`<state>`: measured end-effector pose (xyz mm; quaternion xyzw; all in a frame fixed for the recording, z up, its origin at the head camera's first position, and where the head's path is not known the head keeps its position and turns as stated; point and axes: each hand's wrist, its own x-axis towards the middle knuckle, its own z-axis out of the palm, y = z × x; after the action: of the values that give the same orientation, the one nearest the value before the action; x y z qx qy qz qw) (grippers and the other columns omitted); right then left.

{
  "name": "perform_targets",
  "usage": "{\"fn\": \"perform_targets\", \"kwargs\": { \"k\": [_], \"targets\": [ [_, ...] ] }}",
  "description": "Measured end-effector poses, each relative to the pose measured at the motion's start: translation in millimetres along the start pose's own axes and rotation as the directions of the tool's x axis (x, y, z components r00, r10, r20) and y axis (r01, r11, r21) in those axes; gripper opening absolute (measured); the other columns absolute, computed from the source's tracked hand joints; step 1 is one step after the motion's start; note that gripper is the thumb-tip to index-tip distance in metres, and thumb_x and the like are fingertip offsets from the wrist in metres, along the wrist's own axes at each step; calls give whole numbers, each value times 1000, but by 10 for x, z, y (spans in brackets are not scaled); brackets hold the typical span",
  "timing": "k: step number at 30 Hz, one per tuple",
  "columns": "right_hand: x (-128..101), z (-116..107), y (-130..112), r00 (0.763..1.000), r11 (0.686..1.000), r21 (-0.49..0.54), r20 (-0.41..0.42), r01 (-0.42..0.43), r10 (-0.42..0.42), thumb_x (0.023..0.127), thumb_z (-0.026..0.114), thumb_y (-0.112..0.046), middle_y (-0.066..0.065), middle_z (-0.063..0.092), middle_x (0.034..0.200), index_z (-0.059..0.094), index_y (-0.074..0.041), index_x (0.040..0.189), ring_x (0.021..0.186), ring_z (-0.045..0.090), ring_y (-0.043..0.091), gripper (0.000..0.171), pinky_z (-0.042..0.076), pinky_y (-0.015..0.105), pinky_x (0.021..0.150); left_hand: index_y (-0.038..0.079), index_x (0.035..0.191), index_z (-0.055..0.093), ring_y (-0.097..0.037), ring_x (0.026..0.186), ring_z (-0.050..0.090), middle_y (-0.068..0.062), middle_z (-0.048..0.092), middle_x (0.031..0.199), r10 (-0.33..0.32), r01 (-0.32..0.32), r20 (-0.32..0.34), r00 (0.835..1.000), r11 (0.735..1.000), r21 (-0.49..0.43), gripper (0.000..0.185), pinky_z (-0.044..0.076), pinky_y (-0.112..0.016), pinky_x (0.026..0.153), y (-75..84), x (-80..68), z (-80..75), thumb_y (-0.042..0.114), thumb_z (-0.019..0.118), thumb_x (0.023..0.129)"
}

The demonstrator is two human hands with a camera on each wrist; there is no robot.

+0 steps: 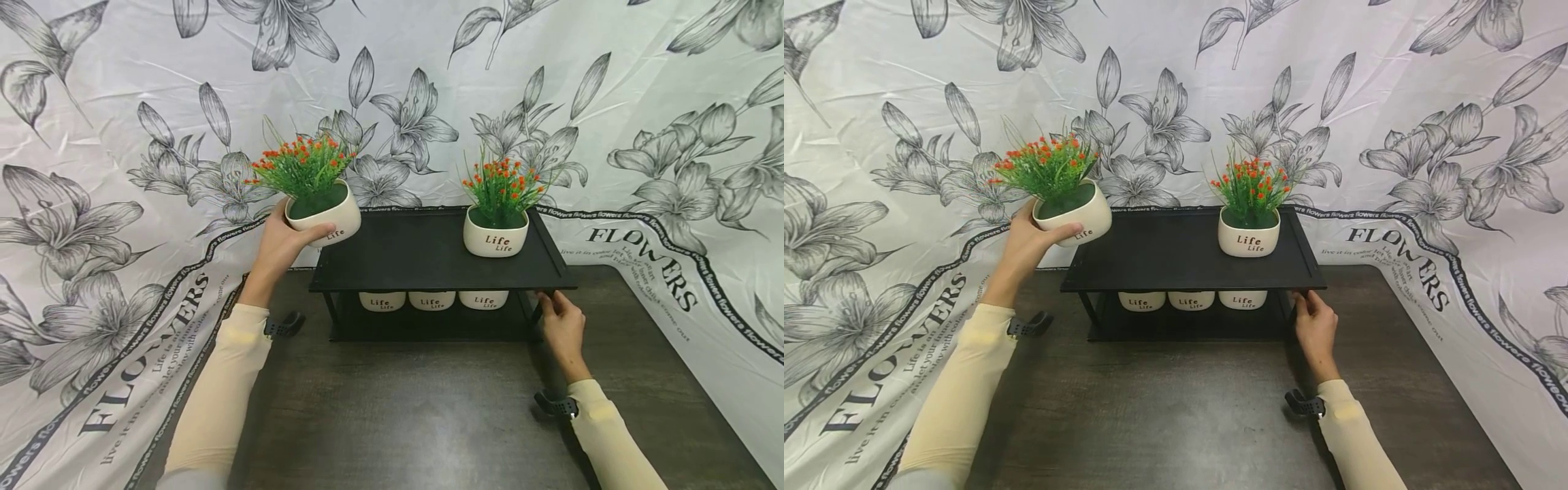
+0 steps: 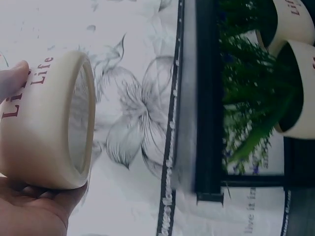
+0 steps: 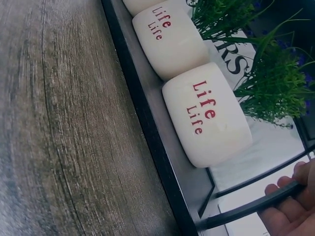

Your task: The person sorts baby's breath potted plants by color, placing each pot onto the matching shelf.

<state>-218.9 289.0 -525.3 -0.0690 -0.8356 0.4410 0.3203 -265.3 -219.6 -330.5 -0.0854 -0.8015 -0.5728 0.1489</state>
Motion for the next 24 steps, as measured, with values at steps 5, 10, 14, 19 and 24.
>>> {"fn": "perform_targets", "kwargs": {
  "k": [5,10,14,19,24],
  "targets": [
    [1,-4,10,1000,1000,3,-9,5,-4,108,66,-17,25,80,99,78,3,110,70,49,-26,23,37,7,64,16,155,47,-22,117,66,-10,61,140,33,-31,73,997,999,-24,86,56,-33,94,109,66,166,35,92,85],
    [-2,-6,2,1000,1000,9,-5,3,-3,108,66,-16,25,80,101,78,4,111,73,50,-28,24,37,5,65,14,154,46,-26,122,66,-10,60,141,60,-58,130,990,998,-22,86,57,-43,99,184,140,322,34,93,84],
    [-4,-3,5,1000,1000,8,3,0,0,109,64,-16,25,80,105,78,4,114,76,49,-31,25,37,3,66,13,155,45,-27,123,65,-11,60,140,64,-64,157,985,998,-4,90,56,-47,101,224,194,423,36,93,83],
    [0,3,14,1000,1000,3,6,6,-6,109,64,-17,24,80,105,78,4,115,76,49,-31,25,37,4,67,13,154,46,-28,120,65,-11,61,138,70,-75,180,981,997,22,92,55,-48,101,275,257,553,38,94,80],
    [7,3,11,1000,1000,6,-7,13,-13,108,66,-16,25,80,102,78,4,112,76,49,-32,24,37,4,68,11,160,38,-27,117,66,-11,62,137,50,-67,219,974,995,69,106,54,-46,102,311,315,699,41,96,77]
  ]
}}
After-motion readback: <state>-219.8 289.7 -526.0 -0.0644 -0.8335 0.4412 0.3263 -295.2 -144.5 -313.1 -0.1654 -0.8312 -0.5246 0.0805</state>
